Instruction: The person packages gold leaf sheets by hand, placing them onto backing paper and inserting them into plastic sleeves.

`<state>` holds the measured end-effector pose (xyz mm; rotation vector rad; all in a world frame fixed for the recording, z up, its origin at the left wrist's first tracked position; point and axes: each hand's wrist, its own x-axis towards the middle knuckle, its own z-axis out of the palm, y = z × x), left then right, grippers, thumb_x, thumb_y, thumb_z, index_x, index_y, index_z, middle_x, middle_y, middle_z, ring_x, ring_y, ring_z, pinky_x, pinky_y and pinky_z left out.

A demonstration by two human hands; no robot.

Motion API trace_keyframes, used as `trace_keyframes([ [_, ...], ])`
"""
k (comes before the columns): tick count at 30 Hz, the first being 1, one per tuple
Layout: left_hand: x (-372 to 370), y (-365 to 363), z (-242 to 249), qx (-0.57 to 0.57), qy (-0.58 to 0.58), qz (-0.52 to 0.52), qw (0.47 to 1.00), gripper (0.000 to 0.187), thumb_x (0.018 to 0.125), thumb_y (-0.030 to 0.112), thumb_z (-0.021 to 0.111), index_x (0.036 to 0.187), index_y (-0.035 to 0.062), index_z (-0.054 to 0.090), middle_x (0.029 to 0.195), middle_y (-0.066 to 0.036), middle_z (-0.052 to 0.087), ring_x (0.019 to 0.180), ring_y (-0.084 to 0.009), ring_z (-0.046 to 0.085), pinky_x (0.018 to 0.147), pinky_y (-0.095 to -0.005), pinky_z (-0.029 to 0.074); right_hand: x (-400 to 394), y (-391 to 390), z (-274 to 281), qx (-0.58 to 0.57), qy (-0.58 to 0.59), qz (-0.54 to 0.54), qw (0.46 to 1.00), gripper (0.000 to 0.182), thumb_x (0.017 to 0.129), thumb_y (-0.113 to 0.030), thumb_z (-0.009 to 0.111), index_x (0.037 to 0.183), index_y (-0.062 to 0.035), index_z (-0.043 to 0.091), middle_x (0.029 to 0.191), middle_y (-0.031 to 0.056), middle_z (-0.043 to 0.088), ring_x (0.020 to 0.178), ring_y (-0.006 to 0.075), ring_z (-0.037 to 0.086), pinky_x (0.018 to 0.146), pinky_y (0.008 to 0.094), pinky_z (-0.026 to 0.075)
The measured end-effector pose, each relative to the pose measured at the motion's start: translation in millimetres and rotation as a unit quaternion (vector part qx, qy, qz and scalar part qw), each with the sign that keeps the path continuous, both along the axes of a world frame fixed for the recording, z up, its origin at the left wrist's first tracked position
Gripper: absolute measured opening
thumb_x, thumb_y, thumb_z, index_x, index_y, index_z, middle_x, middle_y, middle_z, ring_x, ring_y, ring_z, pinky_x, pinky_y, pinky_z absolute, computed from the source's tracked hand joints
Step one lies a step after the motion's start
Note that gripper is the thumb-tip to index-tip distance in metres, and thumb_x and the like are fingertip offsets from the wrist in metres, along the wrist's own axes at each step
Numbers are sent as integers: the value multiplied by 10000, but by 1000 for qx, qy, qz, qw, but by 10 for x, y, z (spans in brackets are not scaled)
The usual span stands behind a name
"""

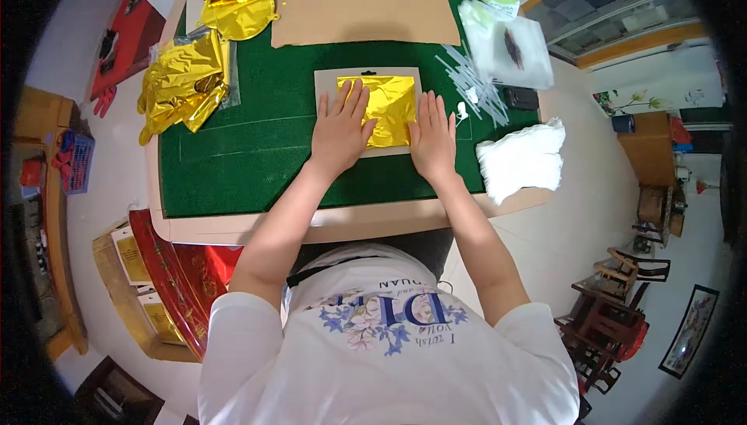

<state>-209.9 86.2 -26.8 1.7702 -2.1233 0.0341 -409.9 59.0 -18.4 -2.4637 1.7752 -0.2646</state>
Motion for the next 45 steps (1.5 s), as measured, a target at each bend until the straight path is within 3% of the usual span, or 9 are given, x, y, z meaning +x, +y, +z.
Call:
trace_keyframes([
  [6, 67, -14, 128, -22, 109, 13, 994, 590, 965, 337, 485, 1463, 57, 339, 1537, -118, 303, 1437, -276, 247, 1139, -516, 213, -116, 208, 97, 10, -74, 1, 997, 511, 990, -173, 427, 1459, -7, 310, 1516, 202, 301, 1430, 338, 244, 1157, 464, 195],
  [8, 174, -53, 169, -33, 166, 30, 985, 589, 966, 315, 490, 1471, 60, 327, 1541, -125, 293, 1443, -284, 232, 1142, -510, 209, -147, 194, 246, -42, -113, 12, 993, 455, 959, -112, 482, 1393, 7, 415, 1426, 242, 418, 1371, 365, 347, 1127, 456, 266],
  [12, 558, -208, 110, -71, 229, 135, 961, 550, 972, 188, 480, 1472, 37, 309, 1525, -172, 304, 1437, -316, 236, 1151, -491, 197, -504, -309, 495, -148, -176, -7, 973, 226, 913, -102, 563, 1105, -7, 633, 1014, 170, 628, 955, 335, 548, 852, 416, 429],
  [16, 614, -235, 69, -102, 303, 141, 937, 487, 983, 134, 465, 1436, -4, 351, 1469, -187, 391, 1402, -338, 307, 1127, -432, 285, -1142, -1282, 349, -219, -126, -48, 966, 143, 888, -179, 609, 907, -53, 673, 855, 135, 658, 845, 322, 599, 815, 415, 440],
  [22, 606, -217, 101, -87, 315, 165, 930, 460, 994, 142, 451, 1421, -8, 370, 1443, -211, 413, 1384, -343, 335, 1102, -405, 331, -1590, -2064, 147, -76, -29, -150, 985, 452, 779, -424, 739, 1013, -52, 634, 919, 147, 667, 896, 303, 637, 799, 414, 490],
  [26, 600, -221, 101, -83, 321, 158, 930, 454, 1020, 181, 399, 1442, 21, 357, 1466, -246, 366, 1376, -353, 345, 1109, -389, 315, -1851, -2319, -109, -10, -91, -126, 988, 383, 787, -357, 755, 949, -38, 616, 798, 123, 666, 732, 235, 639, 712, 347, 504],
  [32, 602, -224, 102, -82, 326, 165, 927, 450, 1004, 165, 438, 1415, -9, 384, 1435, -213, 423, 1376, -345, 347, 1095, -409, 337, -1741, -2220, 61, 65, -164, -149, 973, 362, 712, -326, 783, 882, -55, 614, 804, 127, 650, 770, 308, 635, 719, 393, 498],
  [40, 597, -226, 101, -68, 340, 173, 922, 446, 1011, 194, 418, 1413, 1, 397, 1443, -219, 412, 1372, -345, 354, 1101, -401, 330, -1535, -1606, 648, -25, 53, 17, 998, 269, 713, -178, 749, 927, -149, 589, 999, 109, 585, 1007, 360, 547, 833, 459, 459],
  [45, 599, -226, 84, -69, 346, 169, 920, 451, 1016, 218, 404, 1414, 5, 398, 1447, -228, 403, 1371, -347, 355, 1110, -402, 316, -1506, -1209, 760, 109, 129, 17, 986, 71, 761, -138, 701, 819, -146, 661, 992, 92, 603, 1031, 326, 550, 838, 444, 453],
])
